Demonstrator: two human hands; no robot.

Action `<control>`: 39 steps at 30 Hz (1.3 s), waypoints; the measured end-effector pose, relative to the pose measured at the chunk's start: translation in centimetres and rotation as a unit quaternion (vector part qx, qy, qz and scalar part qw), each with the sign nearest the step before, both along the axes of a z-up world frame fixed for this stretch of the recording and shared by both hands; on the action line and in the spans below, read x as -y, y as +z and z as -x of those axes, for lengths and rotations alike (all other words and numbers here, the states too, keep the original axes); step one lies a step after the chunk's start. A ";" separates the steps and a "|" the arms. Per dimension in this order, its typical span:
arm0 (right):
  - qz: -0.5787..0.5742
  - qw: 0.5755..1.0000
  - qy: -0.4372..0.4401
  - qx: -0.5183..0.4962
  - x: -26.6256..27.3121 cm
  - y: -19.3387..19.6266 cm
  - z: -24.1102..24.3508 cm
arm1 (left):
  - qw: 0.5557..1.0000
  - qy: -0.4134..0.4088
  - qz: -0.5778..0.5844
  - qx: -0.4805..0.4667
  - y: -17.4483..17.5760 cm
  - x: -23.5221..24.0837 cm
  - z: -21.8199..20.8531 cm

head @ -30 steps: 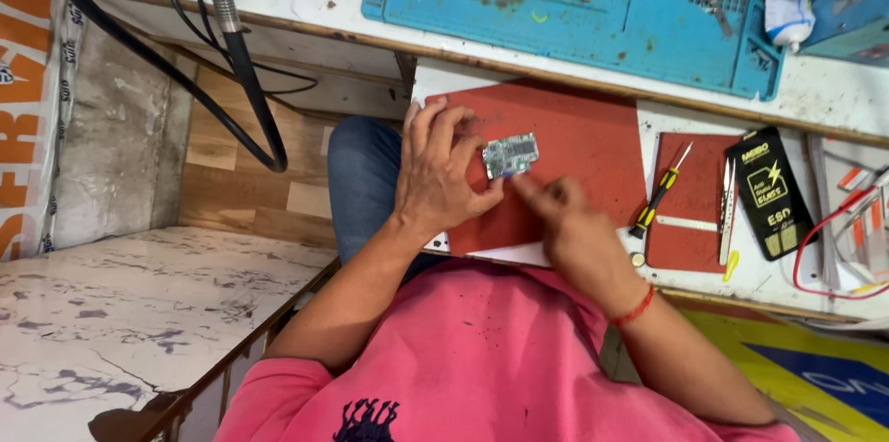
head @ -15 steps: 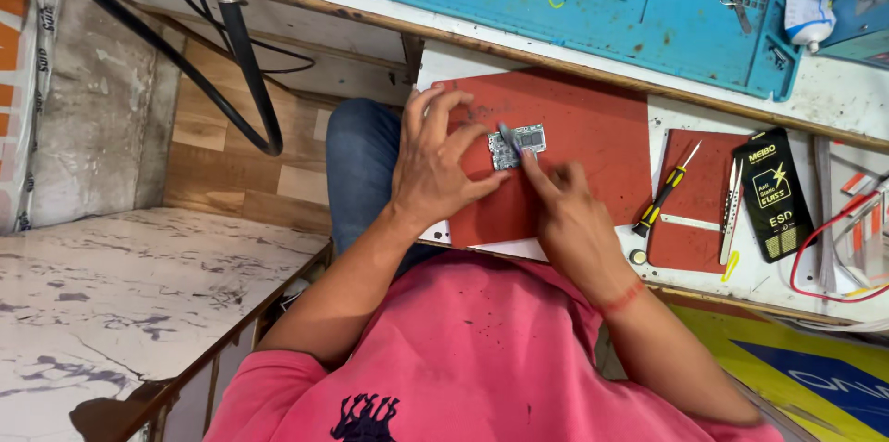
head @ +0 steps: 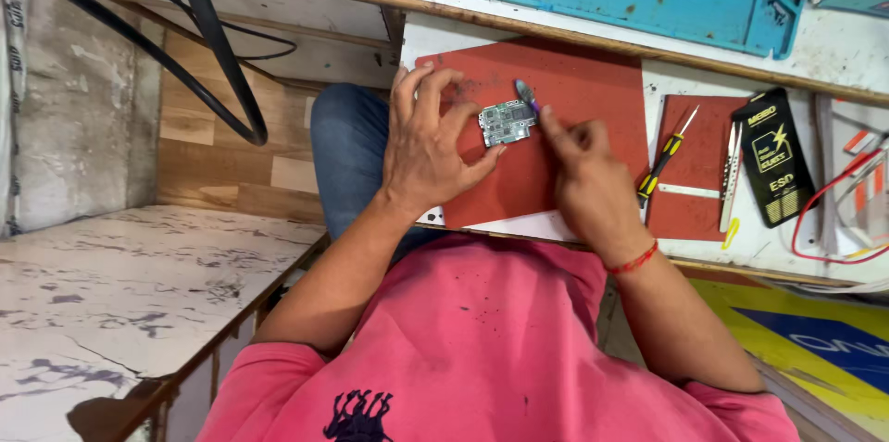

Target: The person uses a hot air gun to heat a small circuit board on a red mat, then uses a small brush to clean the board's surface. The person works at a cluttered electronics repair bench with various tools and components visible.

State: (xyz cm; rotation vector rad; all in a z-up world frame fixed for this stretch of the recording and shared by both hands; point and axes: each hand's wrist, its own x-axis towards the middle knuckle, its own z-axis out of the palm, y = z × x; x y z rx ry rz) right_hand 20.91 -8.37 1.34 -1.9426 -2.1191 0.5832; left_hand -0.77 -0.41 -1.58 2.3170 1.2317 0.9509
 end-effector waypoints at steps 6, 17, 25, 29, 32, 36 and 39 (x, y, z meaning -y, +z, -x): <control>-0.004 1.000 -0.012 -0.006 0.6 0.4 0.4 | 1.000 -0.005 0.017 -0.023 0.1 -0.1 -0.2; 0.003 1.000 0.011 -0.030 0.5 0.9 1.3 | 0.999 0.003 0.035 -0.018 0.0 0.2 0.0; 0.006 0.999 -0.031 -0.032 0.1 0.5 1.4 | 0.999 0.020 0.027 -0.009 -0.2 0.3 0.0; 0.059 0.998 0.012 -0.011 0.4 2.0 2.1 | 0.999 0.019 0.026 -0.012 -0.4 0.2 0.1; 0.071 0.997 0.011 0.021 -0.9 2.3 2.7 | 0.999 0.016 0.035 0.015 -0.2 -0.4 -0.1; 0.054 0.998 0.027 0.008 0.0 1.3 3.1 | 0.998 0.026 0.058 0.010 -0.1 0.4 0.6; -0.054 0.998 0.005 -0.014 -0.5 0.9 1.1 | 0.999 0.022 0.027 0.024 0.2 -0.9 -0.2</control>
